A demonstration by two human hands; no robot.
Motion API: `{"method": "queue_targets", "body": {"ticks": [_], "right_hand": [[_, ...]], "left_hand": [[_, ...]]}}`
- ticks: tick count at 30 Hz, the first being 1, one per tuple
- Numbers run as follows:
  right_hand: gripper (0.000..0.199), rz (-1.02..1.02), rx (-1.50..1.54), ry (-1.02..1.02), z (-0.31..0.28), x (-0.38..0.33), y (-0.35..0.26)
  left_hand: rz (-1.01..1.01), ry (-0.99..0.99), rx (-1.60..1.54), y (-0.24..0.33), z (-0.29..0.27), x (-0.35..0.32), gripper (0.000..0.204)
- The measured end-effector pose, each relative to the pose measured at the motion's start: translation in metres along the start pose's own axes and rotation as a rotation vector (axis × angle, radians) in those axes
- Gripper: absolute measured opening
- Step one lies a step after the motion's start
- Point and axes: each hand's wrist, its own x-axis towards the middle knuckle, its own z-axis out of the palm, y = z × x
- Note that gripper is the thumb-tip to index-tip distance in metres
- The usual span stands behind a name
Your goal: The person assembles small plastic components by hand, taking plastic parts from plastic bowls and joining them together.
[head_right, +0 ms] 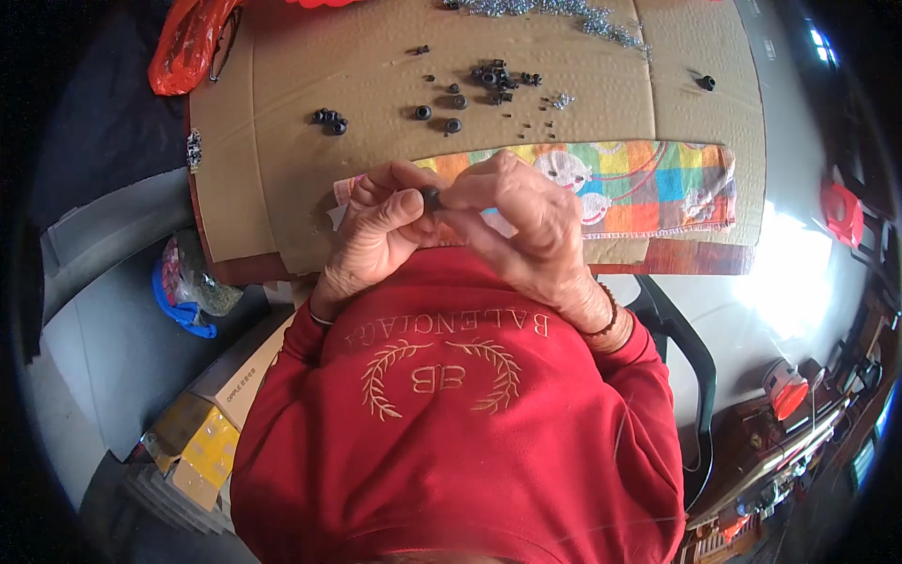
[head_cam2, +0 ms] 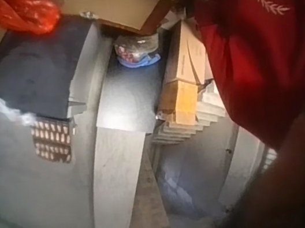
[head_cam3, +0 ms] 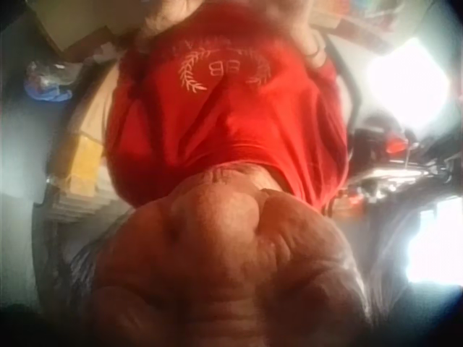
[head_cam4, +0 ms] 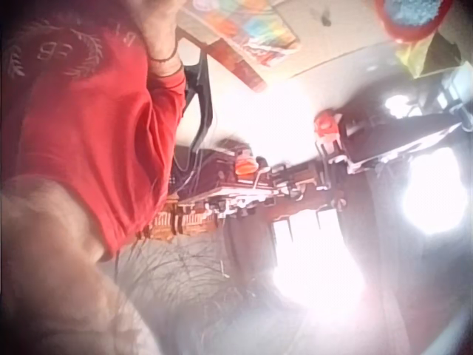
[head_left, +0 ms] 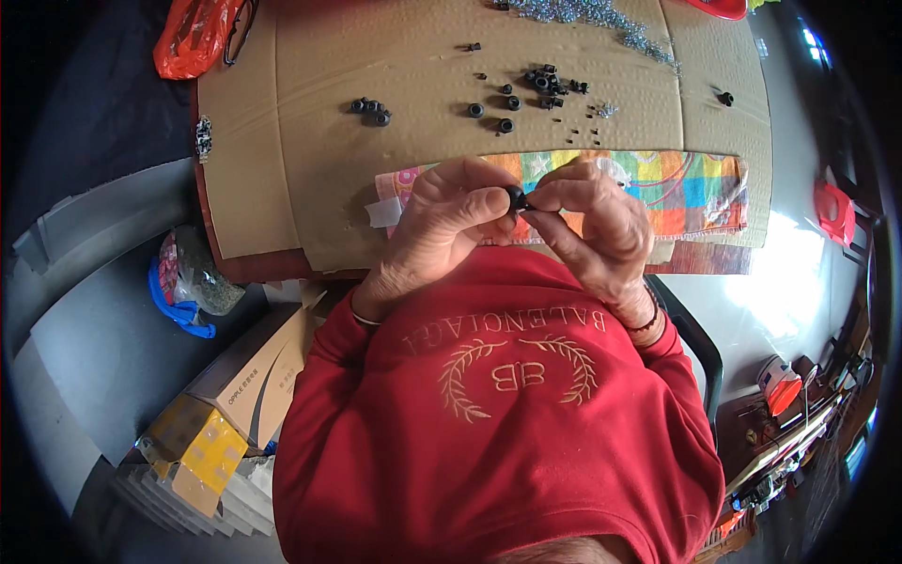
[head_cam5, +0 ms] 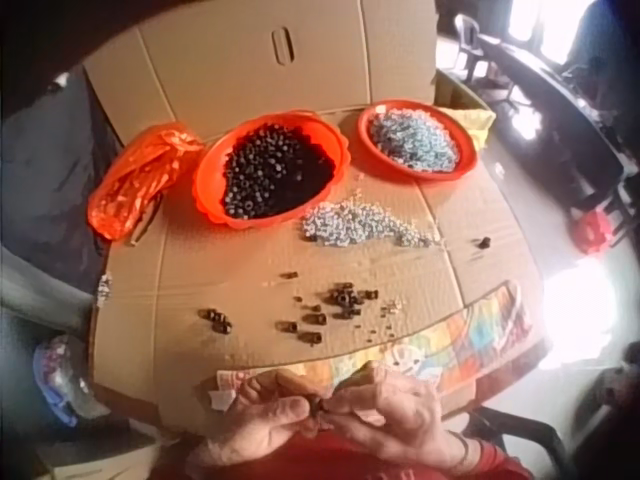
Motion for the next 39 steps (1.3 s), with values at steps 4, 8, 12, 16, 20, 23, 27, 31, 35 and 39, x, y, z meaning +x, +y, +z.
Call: {"method": "queue_targets", "body": {"ticks": [4, 8, 12, 16, 20, 23, 27, 31, 35, 39], "right_hand": [[0.021, 0.224, 0.293, -0.038, -0.002, 0.0, 0.001], [0.02, 0.196, 0.342, -0.04, 0.001, 0.001, 0.002], [0.022, 0.042, 0.211, -0.035, 0.003, 0.004, 0.0], [0.025, -0.134, -0.036, -0.039, 0.003, 0.004, 0.002], [0.025, -0.114, 0.029, -0.03, 0.005, 0.002, 0.006], [0.024, -0.105, 0.026, -0.052, 0.004, 0.001, 0.007], [0.023, -0.062, 0.045, -0.061, 0.007, 0.004, -0.001], [0.023, -0.047, 0.172, -0.118, 0.011, 0.014, -0.017], [0.033, 0.134, 0.153, -0.322, 0.01, 0.03, -0.048], [0.032, 0.053, 0.223, -0.49, 0.015, 0.036, -0.069]], "left_hand": [[0.059, 0.01, 0.116, 0.006, 0.006, -0.004, 0.016], [0.075, 0.021, 0.163, 0.01, 0.008, -0.008, 0.015], [0.125, 0.07, 0.158, 0.007, 0.009, -0.011, 0.018], [0.147, 0.1, 0.163, 0.005, 0.011, -0.012, 0.017], [0.088, 0.062, 0.164, 0.004, 0.005, -0.01, 0.013], [0.11, 0.063, 0.145, 0.003, 0.005, -0.008, 0.013], [0.082, 0.059, 0.146, 0.01, 0.006, -0.015, 0.015], [0.057, 0.021, 0.161, 0.028, 0.016, -0.03, 0.021], [0.051, -0.108, 0.202, 0.046, 0.019, -0.049, 0.034], [-0.087, -0.142, 0.236, 0.058, 0.023, -0.077, 0.042]]}}
